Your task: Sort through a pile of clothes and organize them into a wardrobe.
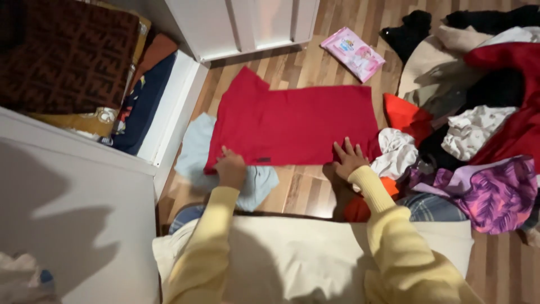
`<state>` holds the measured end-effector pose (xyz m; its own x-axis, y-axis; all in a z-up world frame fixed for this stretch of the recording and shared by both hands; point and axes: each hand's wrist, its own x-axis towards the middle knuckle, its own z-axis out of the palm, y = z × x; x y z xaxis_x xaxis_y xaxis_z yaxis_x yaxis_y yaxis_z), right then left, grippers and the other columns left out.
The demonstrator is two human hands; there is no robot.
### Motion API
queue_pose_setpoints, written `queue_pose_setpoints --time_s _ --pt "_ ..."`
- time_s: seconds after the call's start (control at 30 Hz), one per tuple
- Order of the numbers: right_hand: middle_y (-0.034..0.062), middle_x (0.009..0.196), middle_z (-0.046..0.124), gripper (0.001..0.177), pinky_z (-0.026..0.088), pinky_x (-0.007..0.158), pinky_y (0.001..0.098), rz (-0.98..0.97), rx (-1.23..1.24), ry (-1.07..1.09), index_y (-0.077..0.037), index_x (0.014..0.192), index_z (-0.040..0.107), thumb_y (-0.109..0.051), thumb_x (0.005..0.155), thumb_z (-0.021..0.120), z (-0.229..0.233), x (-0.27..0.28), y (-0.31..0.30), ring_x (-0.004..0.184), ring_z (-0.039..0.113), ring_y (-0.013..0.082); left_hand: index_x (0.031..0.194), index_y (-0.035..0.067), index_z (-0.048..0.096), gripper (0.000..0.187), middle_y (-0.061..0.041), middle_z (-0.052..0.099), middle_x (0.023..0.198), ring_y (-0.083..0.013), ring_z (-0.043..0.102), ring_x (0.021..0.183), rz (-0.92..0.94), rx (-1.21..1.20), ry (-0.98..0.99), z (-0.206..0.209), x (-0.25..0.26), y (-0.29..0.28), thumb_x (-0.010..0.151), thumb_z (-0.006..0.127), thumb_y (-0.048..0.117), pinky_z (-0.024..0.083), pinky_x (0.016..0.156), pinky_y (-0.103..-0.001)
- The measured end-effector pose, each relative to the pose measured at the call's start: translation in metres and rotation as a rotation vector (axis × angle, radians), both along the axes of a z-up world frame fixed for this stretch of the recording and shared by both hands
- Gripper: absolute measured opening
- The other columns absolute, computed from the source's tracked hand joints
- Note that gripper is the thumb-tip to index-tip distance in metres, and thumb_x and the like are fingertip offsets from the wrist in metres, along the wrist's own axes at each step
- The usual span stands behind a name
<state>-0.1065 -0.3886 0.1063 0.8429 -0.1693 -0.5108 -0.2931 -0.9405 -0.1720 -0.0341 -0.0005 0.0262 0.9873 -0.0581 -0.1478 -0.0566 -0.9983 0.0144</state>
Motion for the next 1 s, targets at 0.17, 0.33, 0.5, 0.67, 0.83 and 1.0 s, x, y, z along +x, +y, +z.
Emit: queue_pose_setpoints --time_s 0.17,0.33,0.5,0.67,0.83,1.0 --pt "0.0058 0.166 0.029 0.068 0.034 0.116 0.0616 0.064 -0.091 -0.164 -0.027 0.152 0.042 -0.034 0.087 0.062 0.007 0.026 -0.018 0.15 0.033 0.0333 0.131 0.008 0.063 0.045 -0.025 0.036 0.158 -0.0437 0.04 0.14 -0.101 0.022 0.09 0.087 0.034 -0.03 0.091 0.056 0.026 0.033 0.107 -0.07" --pt "0.0093 0.159 0.042 0.062 0.047 0.105 0.0547 0.119 -0.102 -0.385 -0.019 0.145 0.051 -0.02 0.084 0.063 0.012 0.083 -0.017 0.137 0.052 0.0333 0.134 0.006 0.063 0.045 -0.02 0.046 0.153 -0.0337 0.042 0.145 -0.24 0.037 -0.159 0.088 0.114 -0.082 0.091 0.057 0.02 0.033 0.115 -0.06" --pt "0.0123 0.164 0.033 0.069 0.052 0.093 0.0503 0.258 -0.255 -0.484 -0.018 0.154 0.039 -0.009 0.087 0.053 0.013 0.169 -0.038 0.122 0.059 0.0377 0.137 0.007 0.061 0.042 -0.013 0.054 0.151 -0.0294 0.043 0.146 -0.563 0.201 -0.497 0.033 0.208 -0.119 0.101 0.047 0.021 0.026 0.12 -0.056" --pt "0.0095 0.147 0.049 0.056 0.052 0.092 0.0488 0.361 -0.354 -0.522 -0.02 0.149 0.043 -0.012 0.093 0.048 -0.026 0.2 -0.072 0.114 0.063 0.0342 0.137 0.013 0.059 0.045 -0.01 0.061 0.14 -0.0284 0.046 0.139 -0.542 0.183 -0.497 -0.01 0.255 -0.116 0.095 0.044 0.023 0.018 0.121 -0.056" --pt "0.005 0.112 0.069 0.029 0.051 0.089 0.0451 0.43 -0.539 -0.604 -0.019 0.128 0.06 -0.021 0.101 0.049 -0.078 0.212 -0.106 0.106 0.067 0.0274 0.118 0.014 0.074 0.033 -0.011 0.074 0.119 -0.0318 0.052 0.136 -0.504 0.347 -0.341 0.019 0.258 -0.089 0.1 0.048 0.022 0.02 0.12 -0.052" --pt "0.0033 0.103 0.071 0.022 0.047 0.085 0.0409 0.437 -0.64 -0.695 -0.015 0.109 0.068 -0.02 0.093 0.053 -0.045 0.18 -0.107 0.099 0.068 0.0228 0.081 0.018 0.083 0.024 -0.007 0.079 0.096 -0.0245 0.062 0.122 -0.557 0.433 -0.398 0.077 0.219 -0.051 0.088 0.06 0.021 0.033 0.113 -0.044"
